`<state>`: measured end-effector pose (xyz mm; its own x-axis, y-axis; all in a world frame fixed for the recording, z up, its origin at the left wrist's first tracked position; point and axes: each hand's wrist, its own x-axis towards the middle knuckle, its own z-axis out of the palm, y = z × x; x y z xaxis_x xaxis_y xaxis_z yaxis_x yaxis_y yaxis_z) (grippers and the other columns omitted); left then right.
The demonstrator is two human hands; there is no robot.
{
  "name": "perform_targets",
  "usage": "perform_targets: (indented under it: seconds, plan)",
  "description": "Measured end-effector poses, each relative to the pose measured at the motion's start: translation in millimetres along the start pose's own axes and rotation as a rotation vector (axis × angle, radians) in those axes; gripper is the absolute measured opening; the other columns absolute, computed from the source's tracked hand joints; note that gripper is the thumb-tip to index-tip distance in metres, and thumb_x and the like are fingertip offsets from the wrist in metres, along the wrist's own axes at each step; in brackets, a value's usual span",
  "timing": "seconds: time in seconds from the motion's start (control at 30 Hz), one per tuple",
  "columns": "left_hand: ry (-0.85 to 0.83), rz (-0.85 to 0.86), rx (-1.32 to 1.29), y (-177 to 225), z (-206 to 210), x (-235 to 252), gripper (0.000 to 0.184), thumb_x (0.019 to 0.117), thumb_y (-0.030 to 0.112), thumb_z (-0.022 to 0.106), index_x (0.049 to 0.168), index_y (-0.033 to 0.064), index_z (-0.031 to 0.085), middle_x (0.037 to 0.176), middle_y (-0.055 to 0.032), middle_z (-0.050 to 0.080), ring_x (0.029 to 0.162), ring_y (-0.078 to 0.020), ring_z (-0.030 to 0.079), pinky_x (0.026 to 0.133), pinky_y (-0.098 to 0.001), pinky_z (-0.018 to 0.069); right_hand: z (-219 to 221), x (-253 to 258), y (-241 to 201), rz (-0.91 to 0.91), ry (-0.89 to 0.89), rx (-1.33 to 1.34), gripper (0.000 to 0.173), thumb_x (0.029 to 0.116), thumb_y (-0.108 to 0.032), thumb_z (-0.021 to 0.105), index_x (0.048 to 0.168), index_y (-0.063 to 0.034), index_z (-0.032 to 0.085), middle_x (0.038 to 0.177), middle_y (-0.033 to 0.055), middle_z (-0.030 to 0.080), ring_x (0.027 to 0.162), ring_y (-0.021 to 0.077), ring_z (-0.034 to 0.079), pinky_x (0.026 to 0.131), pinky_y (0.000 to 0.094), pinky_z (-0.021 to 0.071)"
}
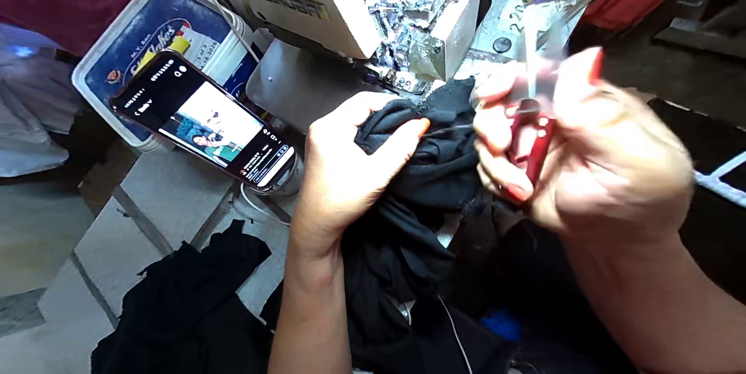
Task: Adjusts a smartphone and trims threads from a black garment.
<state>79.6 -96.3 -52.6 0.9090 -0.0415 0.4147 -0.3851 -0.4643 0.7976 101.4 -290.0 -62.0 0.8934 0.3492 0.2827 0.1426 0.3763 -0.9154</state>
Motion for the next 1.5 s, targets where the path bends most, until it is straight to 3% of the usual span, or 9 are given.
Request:
perform_targets:
  seconds: [0.13, 0.23, 0.33, 0.67, 0.73, 0.83, 1.03, 1.17, 1.5]
  plan:
    - [-0.01, 0.005, -0.058, 0, 1, -1, 0.004, 0.0952, 0.004, 0.065, 0.097, 0.0016, 0.068, 0.083, 0.0063, 0.065, 0.073, 0.0069, 0.06, 0.068, -0.0095, 0.0511, -10, 19, 12, -0.312, -0.085, -0.566, 0.041, 0.0976, -0.022, 0.066, 0.127, 0.0053, 0.055, 0.117, 0.003, 0.064, 0.084, -0.0077, 0.055, 0.068, 0.0069, 0.0455]
    - [0.02, -0.02, -0.058, 1, 3, -1, 0.007, 0.0991, 0.003, 0.06, 0.097, 0.003, 0.066, 0.081, 0.007, 0.062, 0.072, 0.0068, 0.059, 0.067, -0.0096, 0.0502, -9, 28, 16, -0.256, -0.115, -0.735, 0.022, 0.0992, -0.018, 0.063, 0.111, -0.0001, 0.069, 0.097, 0.0004, 0.066, 0.078, -0.0085, 0.053, 0.068, 0.0056, 0.0433]
    - [0.086, -0.058, -0.006, 2, 6, -1, 0.011, 0.1015, 0.005, 0.056, 0.096, 0.0034, 0.065, 0.081, 0.0059, 0.06, 0.071, 0.0064, 0.057, 0.066, -0.0099, 0.0486, -8, 28, 16, -0.305, -0.073, -0.741, 0.014, 0.0991, -0.013, 0.061, 0.093, -0.0011, 0.066, 0.081, -0.0028, 0.057, 0.068, -0.0093, 0.046, 0.061, 0.0041, 0.0383]
    - [0.132, -0.124, -0.008, 5, 7, -2, 0.011, 0.1017, 0.006, 0.056, 0.097, 0.0047, 0.066, 0.08, 0.0073, 0.061, 0.069, 0.0068, 0.057, 0.064, -0.01, 0.0485, -2, 17, 29, -0.263, 0.091, -0.633, 0.01, 0.0984, -0.009, 0.062, 0.091, -0.003, 0.064, 0.079, -0.0066, 0.055, 0.066, -0.0112, 0.048, 0.061, 0.0038, 0.041]
    - [0.132, -0.11, 0.005, 4, 5, -1, 0.011, 0.1023, 0.007, 0.057, 0.099, 0.0045, 0.067, 0.081, 0.0075, 0.061, 0.071, 0.0076, 0.057, 0.065, -0.0097, 0.0489, -5, 14, 26, -0.272, 0.087, -0.639, 0.017, 0.1011, -0.016, 0.06, 0.097, -0.0011, 0.066, 0.088, -0.0038, 0.056, 0.071, -0.009, 0.048, 0.063, 0.0053, 0.0406]
    - [0.126, -0.109, 0.006, 5, 6, -1, 0.011, 0.1022, 0.007, 0.056, 0.099, 0.0045, 0.067, 0.08, 0.0077, 0.061, 0.069, 0.0078, 0.056, 0.064, -0.0092, 0.0481, -12, 2, 16, -0.246, -0.005, -0.48, 0.058, 0.1077, -0.053, 0.038, 0.13, -0.0037, 0.059, 0.113, -0.0068, 0.057, 0.077, -0.0089, 0.05, 0.063, 0.0091, 0.0434]
    - [0.118, -0.093, -0.059, 4, 7, -1, 0.012, 0.1024, 0.004, 0.054, 0.098, 0.0037, 0.066, 0.081, 0.0082, 0.061, 0.07, 0.0076, 0.057, 0.065, -0.0097, 0.0494, 5, -21, 4, 0.177, -0.144, -0.037, 0.021, 0.1085, -0.021, 0.046, 0.119, -0.0119, 0.063, 0.078, -0.0118, 0.057, 0.054, -0.0078, 0.048, 0.047, 0.0075, 0.0439]
    - [0.106, -0.084, -0.03, 6, 7, -1, 0.012, 0.1022, 0.004, 0.055, 0.099, 0.0023, 0.066, 0.082, 0.0068, 0.062, 0.072, 0.0072, 0.058, 0.066, -0.0096, 0.0494, 8, -14, 3, 0.479, -0.179, 0.246, 0.032, 0.1101, -0.014, 0.027, 0.113, -0.0099, 0.059, 0.067, -0.008, 0.056, 0.046, -0.0065, 0.044, 0.042, 0.0075, 0.0392]
    - [0.101, -0.072, 0.006, 6, 8, -1, 0.011, 0.1023, 0.006, 0.057, 0.096, 0.0038, 0.066, 0.078, 0.0065, 0.061, 0.067, 0.0066, 0.057, 0.062, -0.0093, 0.0482, 10, -9, 0, 0.577, -0.158, 0.313, 0.038, 0.1121, -0.021, 0.022, 0.111, -0.0087, 0.058, 0.065, -0.0062, 0.053, 0.044, -0.0055, 0.044, 0.041, 0.0077, 0.0401]
